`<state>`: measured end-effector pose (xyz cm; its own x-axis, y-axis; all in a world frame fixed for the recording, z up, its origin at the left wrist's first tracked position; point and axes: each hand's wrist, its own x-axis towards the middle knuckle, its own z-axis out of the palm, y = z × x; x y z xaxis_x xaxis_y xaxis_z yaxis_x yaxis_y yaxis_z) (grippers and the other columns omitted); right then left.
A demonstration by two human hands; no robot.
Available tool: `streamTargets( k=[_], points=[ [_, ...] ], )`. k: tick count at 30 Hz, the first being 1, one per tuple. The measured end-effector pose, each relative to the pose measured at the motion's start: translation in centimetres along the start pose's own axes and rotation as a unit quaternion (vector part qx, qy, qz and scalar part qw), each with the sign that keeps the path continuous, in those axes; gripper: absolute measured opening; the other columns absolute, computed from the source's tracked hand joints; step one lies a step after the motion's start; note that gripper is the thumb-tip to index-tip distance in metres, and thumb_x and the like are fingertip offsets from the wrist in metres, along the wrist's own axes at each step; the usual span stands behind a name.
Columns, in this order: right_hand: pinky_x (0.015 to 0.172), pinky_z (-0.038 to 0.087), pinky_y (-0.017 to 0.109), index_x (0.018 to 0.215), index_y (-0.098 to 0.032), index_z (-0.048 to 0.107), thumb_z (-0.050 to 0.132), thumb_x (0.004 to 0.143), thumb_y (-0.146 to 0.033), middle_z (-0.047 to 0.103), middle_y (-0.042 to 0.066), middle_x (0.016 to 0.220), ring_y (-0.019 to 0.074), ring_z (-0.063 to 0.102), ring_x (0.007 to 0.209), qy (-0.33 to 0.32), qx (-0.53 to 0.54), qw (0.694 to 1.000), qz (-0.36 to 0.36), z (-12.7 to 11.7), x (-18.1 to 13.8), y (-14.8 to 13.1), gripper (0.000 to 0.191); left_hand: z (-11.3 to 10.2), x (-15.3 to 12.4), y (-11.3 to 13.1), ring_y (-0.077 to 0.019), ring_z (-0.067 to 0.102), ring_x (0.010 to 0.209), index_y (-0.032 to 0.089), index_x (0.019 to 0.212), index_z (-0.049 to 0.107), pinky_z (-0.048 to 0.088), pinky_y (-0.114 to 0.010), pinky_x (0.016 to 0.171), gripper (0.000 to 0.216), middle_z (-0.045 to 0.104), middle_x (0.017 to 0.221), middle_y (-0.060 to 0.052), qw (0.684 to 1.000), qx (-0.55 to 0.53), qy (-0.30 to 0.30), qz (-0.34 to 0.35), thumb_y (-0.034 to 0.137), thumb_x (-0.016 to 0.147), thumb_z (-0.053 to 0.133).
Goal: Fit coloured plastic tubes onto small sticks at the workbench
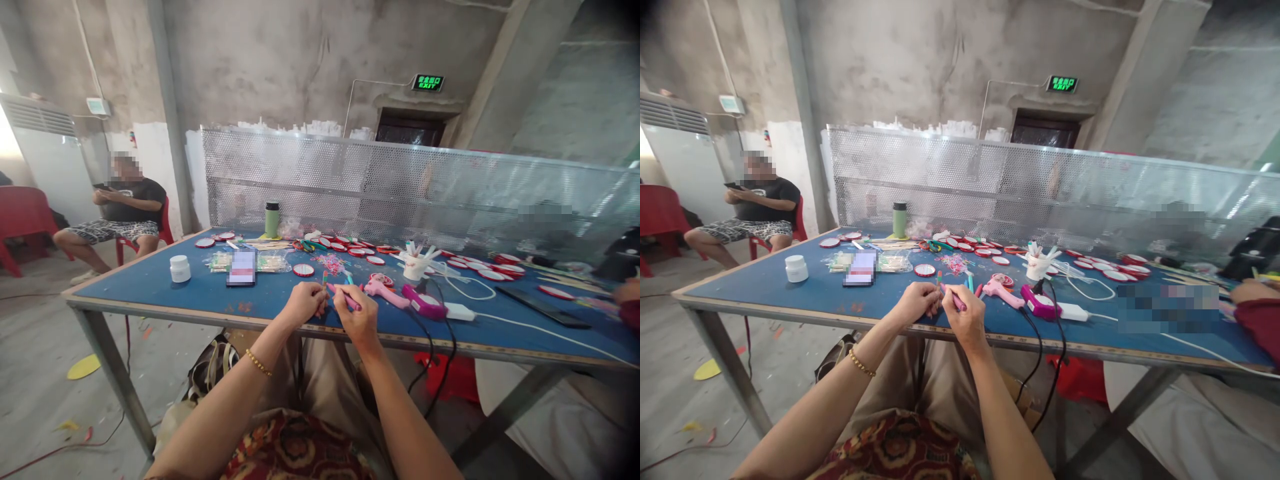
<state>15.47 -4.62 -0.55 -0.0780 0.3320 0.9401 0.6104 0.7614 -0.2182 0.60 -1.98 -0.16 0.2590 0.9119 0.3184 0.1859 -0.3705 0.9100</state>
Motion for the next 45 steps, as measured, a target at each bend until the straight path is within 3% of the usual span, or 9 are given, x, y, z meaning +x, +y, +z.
streamTargets(
  k=[19, 26, 45],
  points=[
    [0.069, 0.055, 0.026, 0.085, -0.022, 0.067, 0.053, 0.096, -0.022, 0.073, 0.001, 0.076, 0.0146, 0.069, 0.065, 0.010, 0.001, 1.000, 0.000, 0.1, 0.0, 0.1, 0.019, 0.0, 0.1, -0.4, -0.0093, 0.055, 0.046, 0.015, 0.066, 0.060, 0.046, -0.018, 0.049, 0.021, 0.060, 0.053, 0.002, 1.000, -0.016, -0.002, 0.010, 0.018, 0.083, 0.049],
    [0.065, 0.054, 0.026, 0.083, -0.021, 0.067, 0.054, 0.096, -0.021, 0.072, 0.000, 0.071, 0.0139, 0.067, 0.060, 0.028, 0.000, 1.000, 0.010, -0.2, -0.1, -0.2, 0.018, -0.1, 0.5, -1.1, -0.0088, 0.054, 0.046, 0.014, 0.068, 0.063, 0.047, -0.018, 0.049, 0.016, 0.060, 0.052, 0.002, 1.000, -0.024, -0.007, 0.000, 0.020, 0.081, 0.057],
    [0.070, 0.054, 0.024, 0.084, -0.020, 0.067, 0.053, 0.095, -0.017, 0.073, 0.002, 0.076, 0.0140, 0.069, 0.068, 0.009, -0.001, 1.000, -0.025, 0.0, 0.0, -0.2, 0.018, -0.1, 0.2, -0.5, -0.0076, 0.052, 0.044, 0.014, 0.062, 0.058, 0.044, -0.017, 0.047, 0.021, 0.058, 0.051, 0.002, 1.000, -0.017, -0.007, -0.002, 0.017, 0.082, 0.055]
  ],
)
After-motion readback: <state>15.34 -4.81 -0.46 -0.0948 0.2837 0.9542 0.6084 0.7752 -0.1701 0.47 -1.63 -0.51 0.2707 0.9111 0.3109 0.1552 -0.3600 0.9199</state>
